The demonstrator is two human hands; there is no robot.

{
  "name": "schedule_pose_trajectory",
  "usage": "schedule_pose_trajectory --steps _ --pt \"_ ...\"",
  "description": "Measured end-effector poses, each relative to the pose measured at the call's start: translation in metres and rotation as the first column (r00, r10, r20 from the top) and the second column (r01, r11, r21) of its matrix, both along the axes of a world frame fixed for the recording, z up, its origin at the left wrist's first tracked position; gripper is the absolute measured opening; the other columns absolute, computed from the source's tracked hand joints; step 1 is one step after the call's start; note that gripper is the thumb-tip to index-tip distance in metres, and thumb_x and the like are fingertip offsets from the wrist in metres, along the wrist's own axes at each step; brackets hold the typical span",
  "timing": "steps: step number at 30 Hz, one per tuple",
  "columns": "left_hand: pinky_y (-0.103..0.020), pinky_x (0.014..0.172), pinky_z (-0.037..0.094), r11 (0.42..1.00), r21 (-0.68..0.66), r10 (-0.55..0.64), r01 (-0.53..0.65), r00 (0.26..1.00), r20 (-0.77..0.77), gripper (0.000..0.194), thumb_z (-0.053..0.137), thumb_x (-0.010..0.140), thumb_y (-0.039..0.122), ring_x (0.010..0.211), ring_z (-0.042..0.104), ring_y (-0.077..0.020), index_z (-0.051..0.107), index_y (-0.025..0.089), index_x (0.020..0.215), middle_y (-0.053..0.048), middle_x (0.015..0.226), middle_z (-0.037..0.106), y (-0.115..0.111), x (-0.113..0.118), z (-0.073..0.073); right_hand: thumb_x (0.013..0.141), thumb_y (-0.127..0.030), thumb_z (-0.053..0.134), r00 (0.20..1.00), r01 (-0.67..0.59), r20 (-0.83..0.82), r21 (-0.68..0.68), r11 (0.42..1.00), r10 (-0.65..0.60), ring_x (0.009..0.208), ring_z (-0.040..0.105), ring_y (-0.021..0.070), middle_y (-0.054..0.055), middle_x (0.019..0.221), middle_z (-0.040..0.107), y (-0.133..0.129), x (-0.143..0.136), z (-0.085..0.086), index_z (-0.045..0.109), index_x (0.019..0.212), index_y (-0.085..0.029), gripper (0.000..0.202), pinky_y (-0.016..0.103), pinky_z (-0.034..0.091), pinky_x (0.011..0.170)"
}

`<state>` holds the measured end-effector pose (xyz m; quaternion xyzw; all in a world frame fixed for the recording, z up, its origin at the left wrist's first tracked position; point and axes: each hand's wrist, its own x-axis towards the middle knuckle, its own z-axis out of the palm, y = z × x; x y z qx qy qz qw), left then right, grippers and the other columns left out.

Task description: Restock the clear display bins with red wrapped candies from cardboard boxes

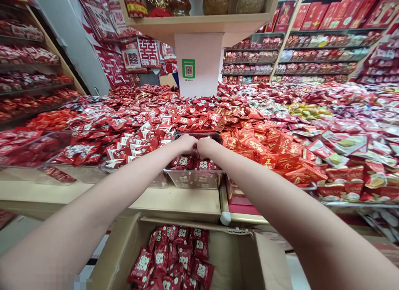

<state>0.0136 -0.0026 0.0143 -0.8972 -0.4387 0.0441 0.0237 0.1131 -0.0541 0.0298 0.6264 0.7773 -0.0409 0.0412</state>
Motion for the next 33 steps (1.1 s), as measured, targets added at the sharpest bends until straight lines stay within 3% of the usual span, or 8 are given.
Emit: schedule_pose_trajectory --steps 6,11,17,22,24,27,30,33 --pt "-0.033 0.08 0.042 0.999 0.041 0.002 -0.002 1.0 -0.011 0.037 0.069 0.059 0.033 0.099 0.053 -0.0271 0.065 0.026 0.095 -0.006 0.097 0.065 -0.005 0.005 -0.001 0.057 -0.004 0.065 0.944 -0.246 0.175 -0.197 0.949 0.281 0.083 0.061 0.0219 0.009 0.084 0.067 -0.023 0.003 0.01 0.067 0.079 -0.013 0.024 0.025 0.044 0.072" --pt "-0.031 0.077 0.044 1.0 0.015 -0.024 0.024 1.0 -0.001 0.036 0.067 0.059 0.033 0.095 0.056 -0.0249 0.064 0.025 0.094 -0.005 0.095 0.066 -0.006 0.005 0.002 0.064 -0.004 0.059 0.939 -0.271 0.175 -0.161 0.949 0.297 0.08 0.061 0.0204 0.009 0.082 0.067 -0.029 0.01 0.011 0.067 0.081 -0.014 0.021 0.024 0.043 0.068" --pt "-0.018 0.074 0.043 0.999 0.007 -0.031 0.031 0.997 0.077 0.032 0.049 0.075 0.021 0.088 0.059 -0.0122 0.059 0.028 0.105 0.003 0.105 0.064 0.012 -0.004 0.01 0.073 -0.025 0.056 0.963 -0.259 0.096 0.087 0.962 0.25 0.081 0.06 0.0217 0.009 0.085 0.066 -0.039 0.039 0.027 0.064 0.086 -0.016 0.017 0.026 0.041 0.067" --pt "-0.023 0.075 0.043 0.995 0.088 0.033 -0.04 0.996 0.084 0.028 0.052 0.073 0.03 0.087 0.058 -0.0172 0.063 0.02 0.097 -0.003 0.097 0.065 0.013 -0.017 0.019 0.078 -0.029 0.05 0.952 -0.203 -0.16 0.31 0.929 0.261 0.074 0.058 0.0162 0.004 0.08 0.064 -0.099 0.071 0.039 0.062 0.079 -0.02 0.016 0.024 0.042 0.068" --pt "-0.025 0.076 0.042 0.993 0.109 0.034 -0.041 0.997 0.072 0.026 0.053 0.073 0.034 0.087 0.058 -0.0184 0.065 0.02 0.091 -0.004 0.093 0.066 0.008 -0.023 0.02 0.08 -0.03 0.047 0.913 -0.187 -0.292 0.321 0.928 0.285 0.075 0.058 0.0154 0.004 0.081 0.063 -0.132 0.08 0.031 0.061 0.08 -0.022 0.016 0.024 0.043 0.069" --pt "-0.025 0.078 0.041 0.993 0.115 0.017 -0.021 0.999 0.037 0.021 0.052 0.073 0.033 0.087 0.058 -0.019 0.067 0.02 0.081 -0.005 0.088 0.066 -0.001 -0.03 0.015 0.082 -0.03 0.044 0.836 -0.221 -0.457 0.229 0.948 0.305 0.077 0.058 0.0153 0.005 0.084 0.062 -0.18 0.089 0.004 0.058 0.082 -0.026 0.014 0.024 0.046 0.067" --pt "-0.025 0.076 0.041 0.993 0.116 0.025 -0.026 1.0 0.009 0.02 0.05 0.075 0.029 0.085 0.059 -0.0188 0.068 0.019 0.078 -0.005 0.085 0.067 -0.009 -0.033 0.008 0.083 -0.028 0.043 0.802 -0.226 -0.548 0.089 0.97 0.237 0.074 0.059 0.0149 0.005 0.081 0.061 -0.217 0.093 -0.027 0.054 0.081 -0.027 0.012 0.023 0.047 0.064" --pt "-0.025 0.072 0.042 0.992 0.115 0.059 -0.058 0.998 -0.007 0.021 0.049 0.075 0.024 0.081 0.06 -0.0192 0.068 0.018 0.079 -0.006 0.081 0.067 -0.012 -0.031 0.006 0.083 -0.029 0.043 0.799 -0.151 -0.587 0.018 0.988 0.133 0.071 0.058 0.0142 0.004 0.079 0.061 -0.241 0.098 -0.051 0.053 0.079 -0.025 0.012 0.022 0.048 0.063"
